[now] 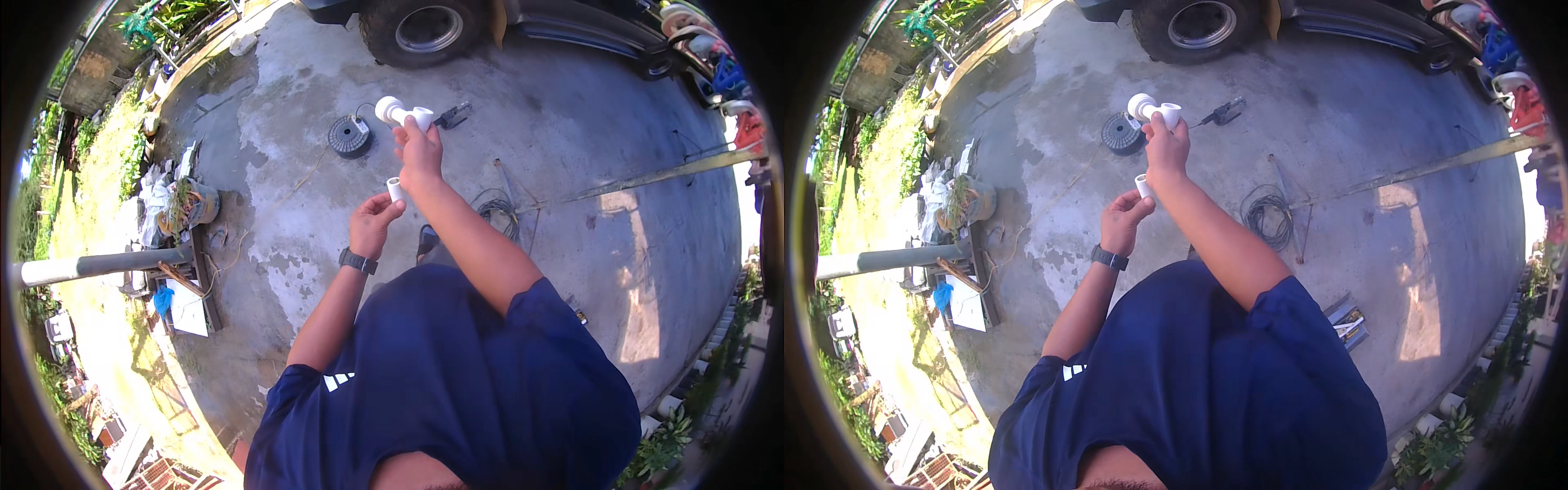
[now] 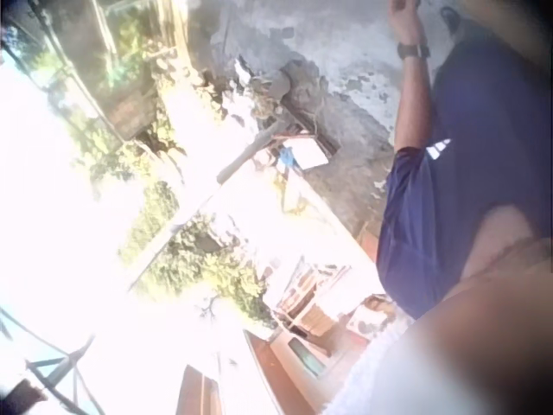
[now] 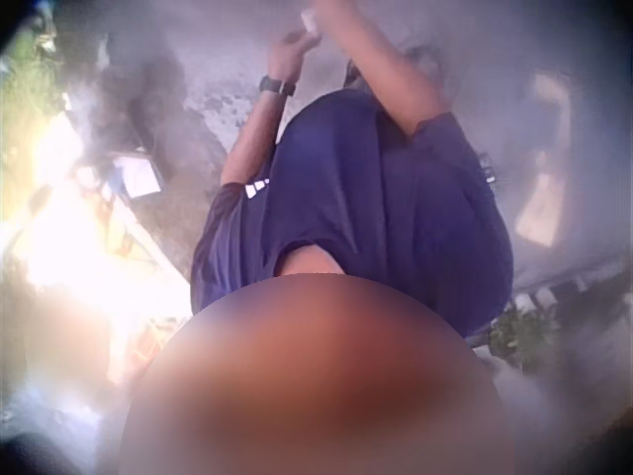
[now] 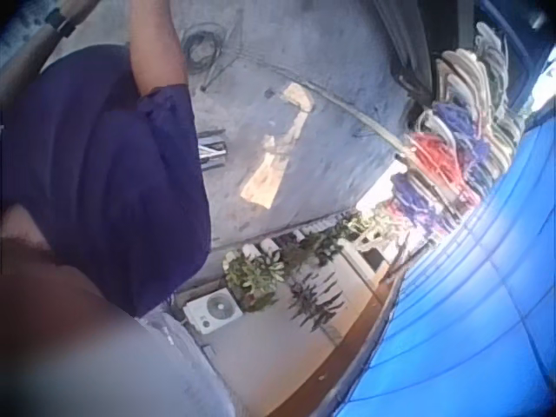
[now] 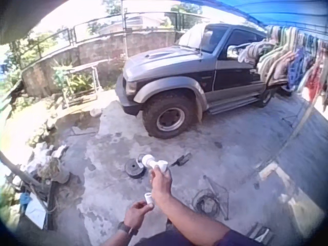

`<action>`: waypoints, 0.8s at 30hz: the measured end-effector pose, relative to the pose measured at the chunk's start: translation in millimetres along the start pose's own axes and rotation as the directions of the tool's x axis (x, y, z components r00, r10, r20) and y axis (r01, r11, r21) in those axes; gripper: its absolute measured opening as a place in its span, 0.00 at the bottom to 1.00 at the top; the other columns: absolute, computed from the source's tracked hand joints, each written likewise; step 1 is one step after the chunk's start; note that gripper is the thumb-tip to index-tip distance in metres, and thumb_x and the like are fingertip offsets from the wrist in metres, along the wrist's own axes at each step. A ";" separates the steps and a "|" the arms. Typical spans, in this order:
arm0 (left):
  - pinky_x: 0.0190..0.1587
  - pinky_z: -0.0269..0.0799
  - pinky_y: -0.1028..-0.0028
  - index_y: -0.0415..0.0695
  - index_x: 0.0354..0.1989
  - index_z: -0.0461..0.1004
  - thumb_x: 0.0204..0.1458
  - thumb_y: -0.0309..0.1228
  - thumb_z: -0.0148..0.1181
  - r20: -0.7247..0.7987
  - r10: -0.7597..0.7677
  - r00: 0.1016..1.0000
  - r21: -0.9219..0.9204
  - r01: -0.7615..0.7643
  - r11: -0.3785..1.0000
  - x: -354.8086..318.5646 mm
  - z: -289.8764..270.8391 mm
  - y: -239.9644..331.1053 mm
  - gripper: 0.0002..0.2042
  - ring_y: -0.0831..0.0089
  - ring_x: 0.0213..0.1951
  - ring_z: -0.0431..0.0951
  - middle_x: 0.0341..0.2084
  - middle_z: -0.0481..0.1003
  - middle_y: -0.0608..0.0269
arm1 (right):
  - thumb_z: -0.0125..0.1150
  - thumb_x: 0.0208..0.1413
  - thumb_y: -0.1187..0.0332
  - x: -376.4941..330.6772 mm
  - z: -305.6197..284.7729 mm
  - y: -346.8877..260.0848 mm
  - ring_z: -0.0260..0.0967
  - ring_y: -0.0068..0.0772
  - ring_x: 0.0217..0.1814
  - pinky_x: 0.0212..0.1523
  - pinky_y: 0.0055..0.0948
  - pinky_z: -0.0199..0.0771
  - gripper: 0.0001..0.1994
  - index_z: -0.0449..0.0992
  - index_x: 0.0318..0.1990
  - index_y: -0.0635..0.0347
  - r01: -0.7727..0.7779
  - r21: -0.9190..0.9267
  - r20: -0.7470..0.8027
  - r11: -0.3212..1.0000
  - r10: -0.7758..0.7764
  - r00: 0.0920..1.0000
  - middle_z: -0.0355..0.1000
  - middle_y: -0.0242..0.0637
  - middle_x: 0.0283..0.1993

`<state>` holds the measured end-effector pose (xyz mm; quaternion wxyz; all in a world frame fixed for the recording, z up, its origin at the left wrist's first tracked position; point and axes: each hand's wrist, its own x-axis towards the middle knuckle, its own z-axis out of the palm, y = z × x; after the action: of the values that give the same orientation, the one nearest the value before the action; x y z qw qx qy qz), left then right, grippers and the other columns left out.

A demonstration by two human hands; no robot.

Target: The person wipes a valve on a water tank, then picks up two white PVC fittings and walks to a bench. They place the fittings in a bench vise, tighten the vise, and remove the fittings. The person returns to the tank, uses a pipe wrench on the valve, and then wipes the fittings with a cloth before walking back toward the bench.

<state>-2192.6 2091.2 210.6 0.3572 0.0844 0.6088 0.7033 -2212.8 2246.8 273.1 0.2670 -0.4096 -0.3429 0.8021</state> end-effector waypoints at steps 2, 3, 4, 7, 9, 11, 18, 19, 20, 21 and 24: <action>0.48 0.75 0.73 0.34 0.50 0.76 0.54 0.31 0.71 -0.021 0.007 1.000 -0.040 -0.008 0.999 29.5 5.5 9.3 0.18 0.76 0.40 0.80 0.39 0.81 0.60 | 0.57 0.64 0.58 28.9 15.9 -7.8 0.68 0.25 0.47 0.50 0.37 0.64 0.16 0.68 0.56 0.49 -0.001 0.015 0.043 1.000 0.001 0.999 0.72 0.28 0.45; 0.47 0.75 0.74 0.34 0.49 0.76 0.54 0.31 0.71 -0.034 0.002 0.999 -0.068 -0.004 0.998 42.8 8.4 12.6 0.18 0.77 0.39 0.80 0.39 0.81 0.60 | 0.57 0.65 0.58 42.4 23.5 -12.2 0.68 0.25 0.47 0.49 0.37 0.64 0.16 0.68 0.56 0.49 -0.001 0.017 0.069 1.000 0.000 0.998 0.72 0.28 0.44; 0.46 0.75 0.75 0.34 0.48 0.77 0.54 0.31 0.71 -0.044 0.013 0.999 -0.107 -0.017 0.994 53.1 10.7 14.2 0.17 0.77 0.38 0.80 0.38 0.81 0.60 | 0.57 0.65 0.58 53.6 30.1 -14.2 0.68 0.25 0.47 0.49 0.37 0.64 0.16 0.67 0.56 0.49 -0.007 0.019 0.089 1.000 0.006 0.996 0.72 0.28 0.44; 0.48 0.75 0.72 0.33 0.50 0.75 0.57 0.33 0.68 -0.082 -0.047 0.996 -0.263 0.024 0.964 80.0 17.6 13.9 0.18 0.74 0.41 0.80 0.40 0.81 0.58 | 0.57 0.65 0.58 83.6 45.6 -15.4 0.69 0.24 0.47 0.48 0.36 0.65 0.16 0.67 0.56 0.50 -0.045 -0.020 0.102 0.999 0.047 0.994 0.73 0.28 0.43; 0.48 0.75 0.72 0.33 0.49 0.76 0.58 0.33 0.67 -0.107 -0.040 0.993 -0.266 0.010 0.964 98.0 18.6 12.5 0.17 0.74 0.40 0.80 0.39 0.81 0.58 | 0.57 0.65 0.59 102.1 55.3 -9.0 0.70 0.24 0.47 0.48 0.35 0.65 0.16 0.67 0.56 0.50 0.000 -0.091 0.082 0.996 0.007 0.997 0.73 0.28 0.43; 0.47 0.75 0.73 0.33 0.48 0.77 0.59 0.33 0.66 -0.123 -0.036 0.992 -0.237 0.006 0.972 121.0 17.8 11.4 0.16 0.75 0.39 0.80 0.38 0.81 0.59 | 0.57 0.66 0.59 124.9 63.5 -2.6 0.70 0.23 0.47 0.47 0.34 0.65 0.16 0.67 0.57 0.50 0.061 -0.138 0.072 0.989 -0.051 0.996 0.73 0.28 0.43; 0.45 0.74 0.74 0.34 0.49 0.77 0.59 0.33 0.66 -0.075 -0.124 0.989 -0.188 0.109 0.976 206.8 3.4 17.5 0.15 0.76 0.37 0.79 0.36 0.81 0.60 | 0.57 0.66 0.60 204.2 81.0 8.6 0.70 0.22 0.46 0.47 0.33 0.67 0.19 0.65 0.60 0.54 0.049 -0.194 -0.048 0.980 -0.059 0.997 0.72 0.30 0.46; 0.45 0.74 0.73 0.35 0.49 0.77 0.59 0.33 0.66 -0.047 -0.159 0.986 -0.191 0.148 0.970 220.5 0.8 20.6 0.16 0.76 0.37 0.79 0.36 0.81 0.60 | 0.57 0.66 0.60 215.6 80.6 9.7 0.70 0.22 0.46 0.47 0.33 0.67 0.20 0.64 0.60 0.55 0.060 -0.206 -0.061 0.977 -0.074 0.995 0.72 0.30 0.46; 0.46 0.74 0.73 0.35 0.50 0.77 0.60 0.34 0.65 -0.016 -0.133 0.991 -0.165 0.129 0.978 235.2 -1.5 24.9 0.16 0.77 0.37 0.79 0.37 0.81 0.60 | 0.57 0.66 0.60 227.2 79.3 12.1 0.70 0.23 0.47 0.47 0.33 0.68 0.21 0.64 0.61 0.57 0.080 -0.240 -0.075 0.967 -0.100 0.992 0.72 0.32 0.47; 0.46 0.74 0.73 0.35 0.50 0.77 0.60 0.34 0.65 0.005 -0.124 0.992 -0.143 0.124 0.982 250.6 -3.2 30.2 0.16 0.77 0.38 0.79 0.37 0.81 0.60 | 0.56 0.66 0.60 238.9 76.6 15.8 0.71 0.24 0.47 0.48 0.33 0.68 0.21 0.63 0.62 0.58 0.098 -0.277 -0.085 0.956 -0.126 0.988 0.72 0.33 0.47; 0.46 0.76 0.74 0.34 0.51 0.77 0.60 0.34 0.65 0.092 -0.076 0.993 -0.117 0.087 0.989 295.7 -4.7 51.9 0.17 0.77 0.38 0.80 0.39 0.81 0.60 | 0.56 0.66 0.62 273.9 54.9 30.9 0.72 0.28 0.51 0.51 0.33 0.70 0.25 0.60 0.65 0.62 0.256 -0.398 -0.125 0.881 -0.329 0.936 0.73 0.38 0.51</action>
<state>-2431.9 2266.2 163.6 0.4162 0.0682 0.5519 0.7194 -2406.4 2403.6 143.1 0.3333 -0.4704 -0.5212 0.6293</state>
